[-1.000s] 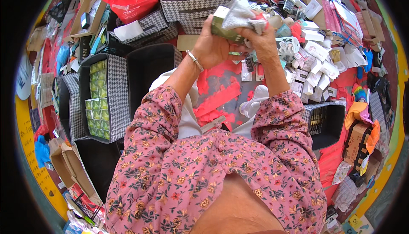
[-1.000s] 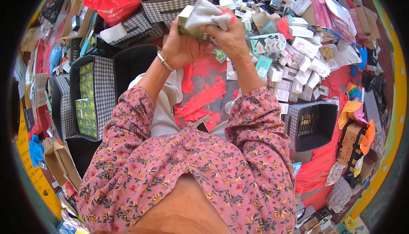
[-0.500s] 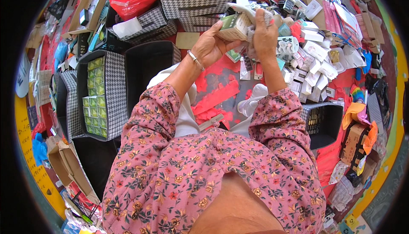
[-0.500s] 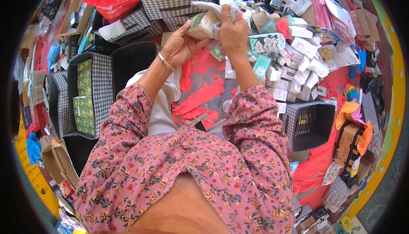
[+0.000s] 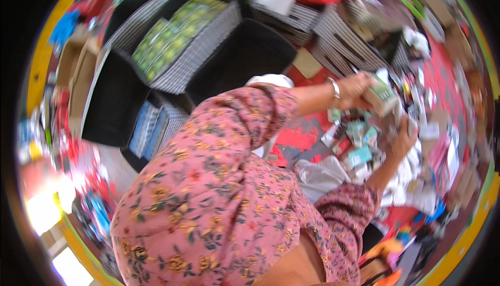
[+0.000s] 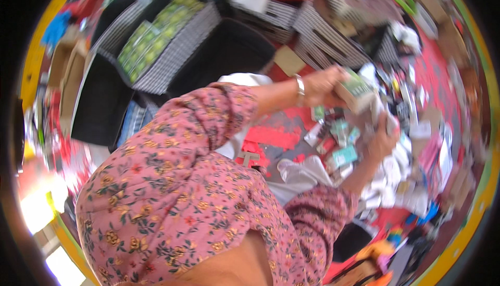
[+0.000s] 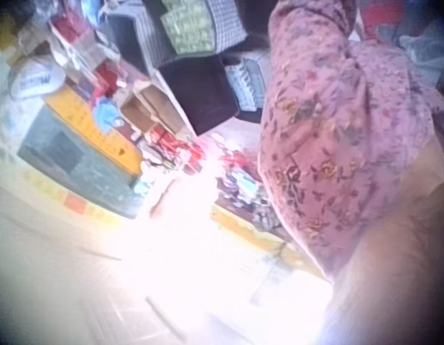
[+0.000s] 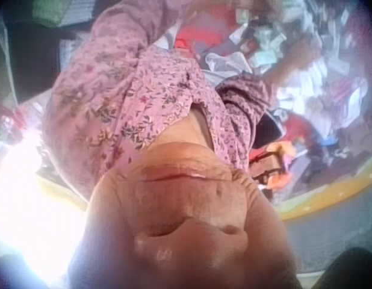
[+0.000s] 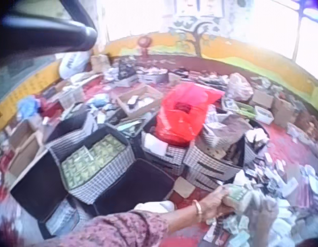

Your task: The person sits on the floor, picks up small boxes, wipes them with a cloth, and places them into storage bins.

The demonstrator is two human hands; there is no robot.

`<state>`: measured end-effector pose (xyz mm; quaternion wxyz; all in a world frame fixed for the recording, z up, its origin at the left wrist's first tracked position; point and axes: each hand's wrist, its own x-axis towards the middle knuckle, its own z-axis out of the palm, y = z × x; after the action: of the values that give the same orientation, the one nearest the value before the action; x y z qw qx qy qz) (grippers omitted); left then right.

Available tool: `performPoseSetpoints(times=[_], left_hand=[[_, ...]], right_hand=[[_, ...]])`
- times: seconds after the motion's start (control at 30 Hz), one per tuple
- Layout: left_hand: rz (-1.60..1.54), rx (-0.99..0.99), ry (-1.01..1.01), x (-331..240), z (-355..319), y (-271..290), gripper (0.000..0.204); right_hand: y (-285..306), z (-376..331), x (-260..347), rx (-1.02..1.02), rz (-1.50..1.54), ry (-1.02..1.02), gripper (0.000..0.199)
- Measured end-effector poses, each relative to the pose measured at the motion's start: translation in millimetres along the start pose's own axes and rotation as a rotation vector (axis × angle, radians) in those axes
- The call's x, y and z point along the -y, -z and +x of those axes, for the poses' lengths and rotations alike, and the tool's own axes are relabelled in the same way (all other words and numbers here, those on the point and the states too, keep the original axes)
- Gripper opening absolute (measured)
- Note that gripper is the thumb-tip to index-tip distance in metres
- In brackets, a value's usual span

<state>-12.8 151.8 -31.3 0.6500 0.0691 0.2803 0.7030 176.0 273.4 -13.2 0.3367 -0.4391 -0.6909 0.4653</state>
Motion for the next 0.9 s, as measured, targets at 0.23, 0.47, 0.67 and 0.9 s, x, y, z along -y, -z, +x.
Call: performPoseSetpoints(times=[0.23, 0.47, 0.67, 0.9], left_hand=[[0.307, -0.086, -0.192, 0.9, -4.7, -2.0, 0.036], [1.256, -0.238, -0.608, -16.3, -6.9, 13.7, 0.112], [1.385, -0.254, -0.542, -46.3, -22.7, 25.2, 0.105], [0.93, -0.163, -0.404, -98.7, -70.7, 47.8, 0.091]], right_hand=[[-55.2, -48.3, 57.4, 0.261, -0.413, 0.329, 0.036], [-91.9, -61.0, 53.6, -0.081, -0.662, 0.46, 0.025], [-115.6, -63.0, 51.1, 0.163, -0.262, 0.464, 0.026], [-108.6, -61.2, 45.1, 0.288, 0.529, 0.009, 0.028]])
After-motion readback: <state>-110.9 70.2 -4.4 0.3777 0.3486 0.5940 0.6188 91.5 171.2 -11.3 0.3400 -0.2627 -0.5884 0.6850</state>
